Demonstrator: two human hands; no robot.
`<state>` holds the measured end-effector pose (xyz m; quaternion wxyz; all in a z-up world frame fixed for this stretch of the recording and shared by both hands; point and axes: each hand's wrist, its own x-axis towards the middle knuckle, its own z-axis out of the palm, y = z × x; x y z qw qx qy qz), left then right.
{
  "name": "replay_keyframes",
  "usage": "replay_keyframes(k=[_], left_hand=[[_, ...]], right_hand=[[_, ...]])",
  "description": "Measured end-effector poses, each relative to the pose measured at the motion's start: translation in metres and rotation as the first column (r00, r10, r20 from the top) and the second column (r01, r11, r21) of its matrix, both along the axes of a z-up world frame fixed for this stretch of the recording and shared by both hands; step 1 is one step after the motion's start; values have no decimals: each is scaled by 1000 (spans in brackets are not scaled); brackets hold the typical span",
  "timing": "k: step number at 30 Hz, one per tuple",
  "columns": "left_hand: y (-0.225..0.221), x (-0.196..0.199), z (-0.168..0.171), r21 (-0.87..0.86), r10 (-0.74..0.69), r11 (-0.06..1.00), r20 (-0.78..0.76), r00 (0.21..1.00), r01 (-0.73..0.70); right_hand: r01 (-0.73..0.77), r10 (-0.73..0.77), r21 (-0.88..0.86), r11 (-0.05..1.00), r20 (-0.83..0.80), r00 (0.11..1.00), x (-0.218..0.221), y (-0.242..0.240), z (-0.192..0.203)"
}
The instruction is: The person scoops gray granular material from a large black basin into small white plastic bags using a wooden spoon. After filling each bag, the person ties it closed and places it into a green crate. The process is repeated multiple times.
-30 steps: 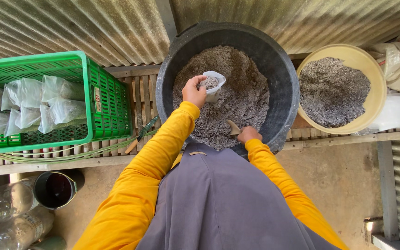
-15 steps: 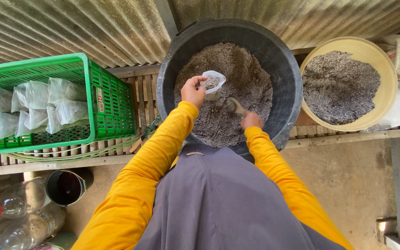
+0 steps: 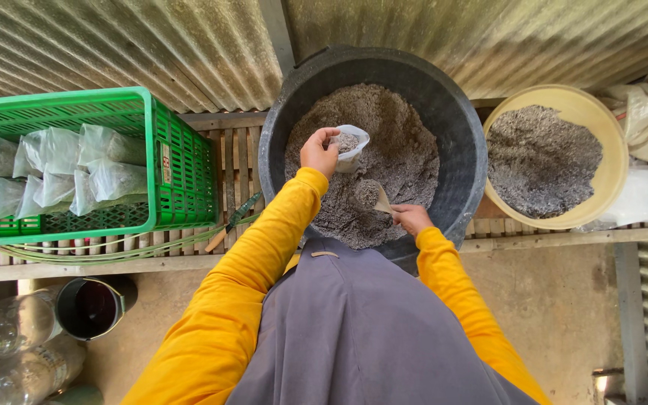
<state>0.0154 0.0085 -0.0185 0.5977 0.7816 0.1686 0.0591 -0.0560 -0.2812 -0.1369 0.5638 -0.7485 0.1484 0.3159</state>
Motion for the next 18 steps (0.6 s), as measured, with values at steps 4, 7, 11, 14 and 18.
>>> replay_keyframes(k=[4,7,11,14,18], left_hand=[[-4,7,-14,-81,35,996,5,999,-34],[-6,12,-24,-107,47,993,2,999,-47],[-8,15,-33,-75,75,994,-17,997,-76],[-9,18,-36,-94,79,992,-82,993,-87],[-9,20,-38,-120,79,989,-81,994,-89]], right_hand=[[32,-32,15,999,-8,999,7,-20,54],[3,-12,95,995,102,995,22,-20,105],[-47,36,32,998,283,958,42,5,171],[-66,138,-193,979,393,909,52,36,208],[-35,236,-479,877,366,900,58,73,228]])
